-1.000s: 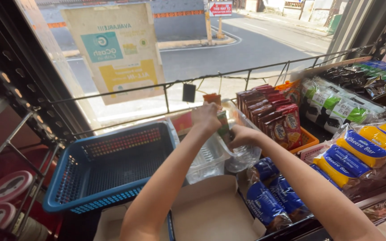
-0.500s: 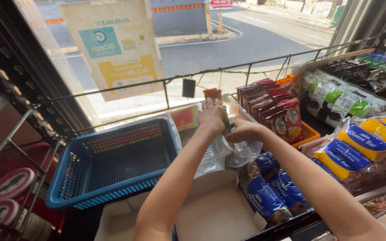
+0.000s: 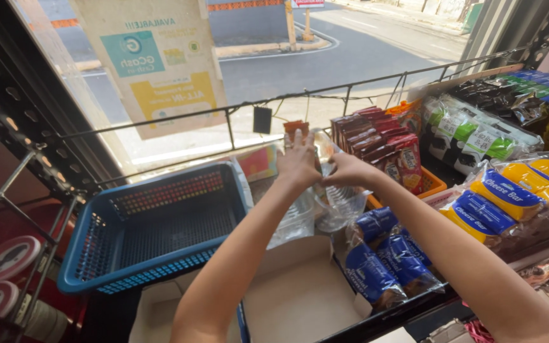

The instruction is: Organizing and sorting various snack packages into boxes and shelves in a grocery store.

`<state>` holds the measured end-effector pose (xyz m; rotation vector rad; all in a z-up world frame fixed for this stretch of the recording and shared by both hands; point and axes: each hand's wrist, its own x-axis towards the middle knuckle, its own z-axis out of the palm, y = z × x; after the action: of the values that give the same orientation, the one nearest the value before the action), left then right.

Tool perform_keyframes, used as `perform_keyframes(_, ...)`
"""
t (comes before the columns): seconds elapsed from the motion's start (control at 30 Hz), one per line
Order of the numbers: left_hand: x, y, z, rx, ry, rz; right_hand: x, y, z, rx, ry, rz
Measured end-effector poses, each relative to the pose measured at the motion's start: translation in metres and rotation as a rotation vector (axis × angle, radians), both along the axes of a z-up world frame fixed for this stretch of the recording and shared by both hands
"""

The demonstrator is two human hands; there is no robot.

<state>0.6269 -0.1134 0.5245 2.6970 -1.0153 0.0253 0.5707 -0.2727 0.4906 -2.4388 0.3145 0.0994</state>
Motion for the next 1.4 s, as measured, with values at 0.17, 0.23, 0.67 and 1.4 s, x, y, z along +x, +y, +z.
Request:
perform_keyframes(0.17, -0.019, 0.000, -0.002, -0.123, -0.136, -0.073, -0.026, 0.005, 0.015, -0.186, -0.200, 0.018)
perform_keyframes(0.23, -0.034, 0.004, 0.001, -0.181, -0.219, -0.111, -0.047, 0.012, 0.026, -0.172, -0.270, 0.010)
perform_keyframes(0.67, -0.176, 0.063, 0.050, -0.601, -0.360, -0.451, -0.248, 0.056, 0.077, 0.110, -0.537, -0.009)
perform_keyframes(1.4, -0.464, 0.118, -0.228, -0.841, 0.997, -0.378, -0.593, 0.157, -0.152, 0.412, -0.486, -0.580)
